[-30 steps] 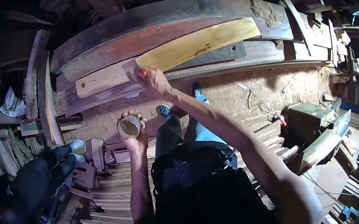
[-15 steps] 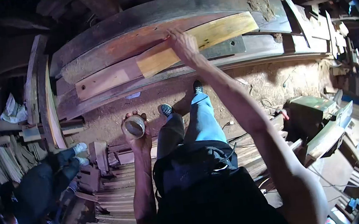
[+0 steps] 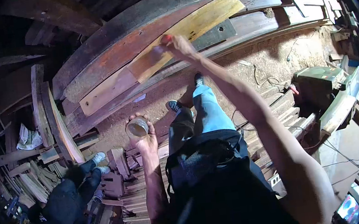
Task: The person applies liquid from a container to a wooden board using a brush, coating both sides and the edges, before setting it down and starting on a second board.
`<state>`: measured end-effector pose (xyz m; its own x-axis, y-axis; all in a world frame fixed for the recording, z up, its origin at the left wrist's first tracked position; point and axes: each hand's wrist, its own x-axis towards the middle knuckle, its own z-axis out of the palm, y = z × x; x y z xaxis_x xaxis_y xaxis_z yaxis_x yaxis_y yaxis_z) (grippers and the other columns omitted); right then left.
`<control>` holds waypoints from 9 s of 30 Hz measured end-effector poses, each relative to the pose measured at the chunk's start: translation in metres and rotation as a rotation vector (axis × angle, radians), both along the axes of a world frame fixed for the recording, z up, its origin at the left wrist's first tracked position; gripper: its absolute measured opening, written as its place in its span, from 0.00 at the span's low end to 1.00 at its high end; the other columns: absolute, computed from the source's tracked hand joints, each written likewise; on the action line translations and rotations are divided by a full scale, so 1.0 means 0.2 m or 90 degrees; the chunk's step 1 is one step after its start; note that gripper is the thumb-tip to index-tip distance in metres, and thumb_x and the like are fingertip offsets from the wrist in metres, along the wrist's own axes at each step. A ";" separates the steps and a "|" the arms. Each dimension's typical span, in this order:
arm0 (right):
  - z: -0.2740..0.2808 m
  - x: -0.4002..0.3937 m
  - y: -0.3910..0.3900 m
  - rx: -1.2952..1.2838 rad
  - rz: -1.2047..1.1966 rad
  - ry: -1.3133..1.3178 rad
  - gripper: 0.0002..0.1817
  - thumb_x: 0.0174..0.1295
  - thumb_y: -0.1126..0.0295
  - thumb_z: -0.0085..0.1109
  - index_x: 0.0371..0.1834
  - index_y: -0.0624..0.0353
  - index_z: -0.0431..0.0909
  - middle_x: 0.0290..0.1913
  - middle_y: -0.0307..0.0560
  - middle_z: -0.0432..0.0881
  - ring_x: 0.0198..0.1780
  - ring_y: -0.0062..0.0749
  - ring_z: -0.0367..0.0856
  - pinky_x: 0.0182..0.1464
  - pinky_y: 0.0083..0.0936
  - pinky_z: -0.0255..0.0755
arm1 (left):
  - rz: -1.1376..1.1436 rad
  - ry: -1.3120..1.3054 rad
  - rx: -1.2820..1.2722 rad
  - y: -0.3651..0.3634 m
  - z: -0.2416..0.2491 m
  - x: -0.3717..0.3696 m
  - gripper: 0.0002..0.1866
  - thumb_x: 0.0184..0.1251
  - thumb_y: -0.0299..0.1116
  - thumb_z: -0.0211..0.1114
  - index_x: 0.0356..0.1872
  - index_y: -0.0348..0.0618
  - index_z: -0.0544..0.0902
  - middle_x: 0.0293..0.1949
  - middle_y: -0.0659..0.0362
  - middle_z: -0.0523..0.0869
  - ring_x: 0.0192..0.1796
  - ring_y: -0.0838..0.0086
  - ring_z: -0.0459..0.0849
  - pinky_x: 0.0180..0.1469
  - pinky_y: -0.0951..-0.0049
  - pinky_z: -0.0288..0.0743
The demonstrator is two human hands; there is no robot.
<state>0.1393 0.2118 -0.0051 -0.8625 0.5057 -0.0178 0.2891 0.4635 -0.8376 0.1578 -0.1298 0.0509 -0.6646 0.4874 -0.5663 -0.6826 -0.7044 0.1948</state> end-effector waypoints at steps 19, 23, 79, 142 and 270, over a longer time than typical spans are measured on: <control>0.12 0.12 -0.23 -0.030 0.126 0.057 0.14 0.60 0.65 0.64 0.45 0.57 0.76 0.39 0.56 0.85 0.36 0.56 0.84 0.39 0.45 0.78 | -0.034 -0.028 0.052 0.38 -0.02 0.01 0.15 0.74 0.44 0.60 0.48 0.45 0.82 0.51 0.55 0.83 0.52 0.55 0.83 0.44 0.62 0.90; -0.05 0.15 -0.06 -0.066 0.064 0.085 0.15 0.62 0.59 0.65 0.45 0.56 0.78 0.33 0.57 0.85 0.38 0.55 0.85 0.39 0.43 0.77 | -0.031 -0.020 0.059 0.40 -0.05 -0.03 0.15 0.74 0.44 0.60 0.49 0.45 0.83 0.51 0.55 0.83 0.52 0.54 0.83 0.45 0.61 0.90; -0.31 -0.19 0.98 0.304 0.595 -0.460 0.49 0.35 0.55 0.83 0.65 0.56 0.70 0.68 0.62 0.68 0.70 0.59 0.63 0.66 0.47 0.63 | 0.092 -0.075 -0.013 0.58 -0.15 0.11 0.17 0.75 0.46 0.57 0.51 0.46 0.82 0.51 0.52 0.86 0.52 0.52 0.85 0.41 0.57 0.90; 0.16 0.02 1.03 0.379 0.350 -0.073 0.15 0.59 0.65 0.67 0.48 0.53 0.79 0.44 0.46 0.84 0.44 0.45 0.86 0.43 0.41 0.79 | 0.031 0.037 0.007 0.68 -0.04 0.17 0.14 0.75 0.45 0.57 0.47 0.45 0.81 0.49 0.55 0.83 0.51 0.58 0.82 0.39 0.71 0.88; 0.29 -0.31 -0.19 -0.148 -0.116 0.055 0.17 0.55 0.57 0.75 0.36 0.62 0.87 0.27 0.42 0.87 0.30 0.19 0.81 0.35 0.25 0.74 | -0.061 0.039 -0.160 0.15 -0.22 -0.66 0.15 0.67 0.50 0.66 0.47 0.53 0.83 0.45 0.60 0.88 0.46 0.62 0.87 0.50 0.65 0.84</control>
